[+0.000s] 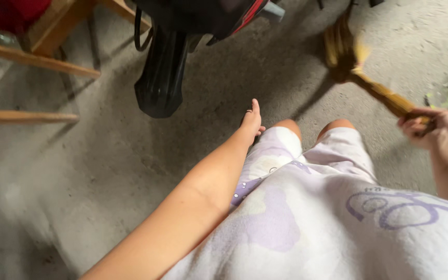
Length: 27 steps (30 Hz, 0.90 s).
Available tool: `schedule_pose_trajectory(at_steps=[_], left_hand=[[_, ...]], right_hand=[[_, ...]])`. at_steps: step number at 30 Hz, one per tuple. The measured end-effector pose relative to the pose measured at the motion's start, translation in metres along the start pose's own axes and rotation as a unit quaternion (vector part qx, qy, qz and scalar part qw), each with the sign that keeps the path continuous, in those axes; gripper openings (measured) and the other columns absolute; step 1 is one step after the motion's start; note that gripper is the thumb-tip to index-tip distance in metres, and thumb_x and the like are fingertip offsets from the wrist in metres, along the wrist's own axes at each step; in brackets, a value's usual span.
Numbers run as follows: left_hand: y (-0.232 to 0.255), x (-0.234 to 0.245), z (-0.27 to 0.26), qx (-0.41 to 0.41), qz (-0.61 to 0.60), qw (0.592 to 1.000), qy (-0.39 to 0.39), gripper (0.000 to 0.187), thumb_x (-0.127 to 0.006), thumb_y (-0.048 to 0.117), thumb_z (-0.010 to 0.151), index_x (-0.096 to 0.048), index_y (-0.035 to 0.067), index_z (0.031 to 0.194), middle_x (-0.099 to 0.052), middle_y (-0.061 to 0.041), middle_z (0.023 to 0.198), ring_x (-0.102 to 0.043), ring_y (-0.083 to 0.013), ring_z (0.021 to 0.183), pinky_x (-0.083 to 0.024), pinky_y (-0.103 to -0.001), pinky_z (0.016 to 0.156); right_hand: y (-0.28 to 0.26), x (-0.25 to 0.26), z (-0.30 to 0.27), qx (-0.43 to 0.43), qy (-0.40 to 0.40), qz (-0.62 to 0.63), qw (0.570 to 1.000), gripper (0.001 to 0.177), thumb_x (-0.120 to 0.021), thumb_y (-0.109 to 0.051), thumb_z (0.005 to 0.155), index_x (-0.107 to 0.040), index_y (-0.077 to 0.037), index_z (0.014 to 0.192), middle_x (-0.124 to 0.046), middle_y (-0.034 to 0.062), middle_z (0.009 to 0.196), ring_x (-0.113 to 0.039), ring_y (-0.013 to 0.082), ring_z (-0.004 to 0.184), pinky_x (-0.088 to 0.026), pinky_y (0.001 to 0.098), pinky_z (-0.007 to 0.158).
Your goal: The person sweeps debris from a concrete floor using a broom and gathers it into a dustpan while standing near a motorcycle and a pile of clothes.
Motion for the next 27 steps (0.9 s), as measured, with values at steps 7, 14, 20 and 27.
schedule_pose_trajectory(at_steps=[7,14,20,27], left_hand=[[0.045,-0.005,-0.062,-0.045,0.058,0.996,-0.044,0.088,-0.025,0.074,0.094,-0.05,0.007,0.144,-0.067,-0.013,0.122,-0.071,-0.0221,0.077,-0.053,-0.033,0.06],[0.043,-0.065,-0.107,-0.007,0.164,0.973,-0.16,0.087,-0.026,0.073,0.096,-0.044,0.006,0.149,-0.063,-0.017,0.132,-0.071,-0.0253,0.088,-0.053,-0.037,0.067],[0.062,-0.147,-0.117,-0.014,0.225,0.948,-0.224,0.083,-0.026,0.07,0.098,-0.051,0.006,0.145,-0.063,-0.016,0.137,-0.072,-0.0259,0.089,-0.052,-0.037,0.068],[0.115,-0.213,-0.124,-0.039,0.267,0.945,-0.184,0.078,-0.026,0.069,0.097,-0.056,0.011,0.14,-0.068,-0.014,0.133,-0.074,-0.0246,0.084,-0.05,-0.036,0.068]], right_hand=[[-0.021,-0.057,-0.1,0.127,0.116,-0.257,0.951,0.018,-0.052,-0.014,0.098,-0.061,0.002,0.101,-0.062,0.0131,0.082,-0.054,0.0138,0.062,-0.039,0.0211,0.05],[0.157,-0.12,-0.212,-0.005,0.031,-0.241,0.97,0.015,-0.063,-0.009,0.09,-0.061,-0.003,0.076,-0.054,0.0062,0.066,-0.036,0.0093,0.047,-0.024,0.0251,0.041],[0.186,-0.098,-0.226,-0.079,0.015,-0.215,0.973,0.008,-0.058,-0.004,0.091,-0.064,0.0,0.09,-0.059,0.0071,0.072,-0.042,0.0083,0.047,-0.028,0.0205,0.04],[0.02,0.084,-0.162,-0.006,0.154,-0.064,0.986,0.008,-0.058,-0.003,0.092,-0.059,0.001,0.086,-0.053,0.0015,0.07,-0.042,0.0041,0.049,-0.032,0.0179,0.041]])
Point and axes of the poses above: each hand's wrist, its own z-axis towards the middle knuckle, its own x-axis out of the back of the hand, y = z × x, the point moved 9 cm from there along z, towards the middle knuckle
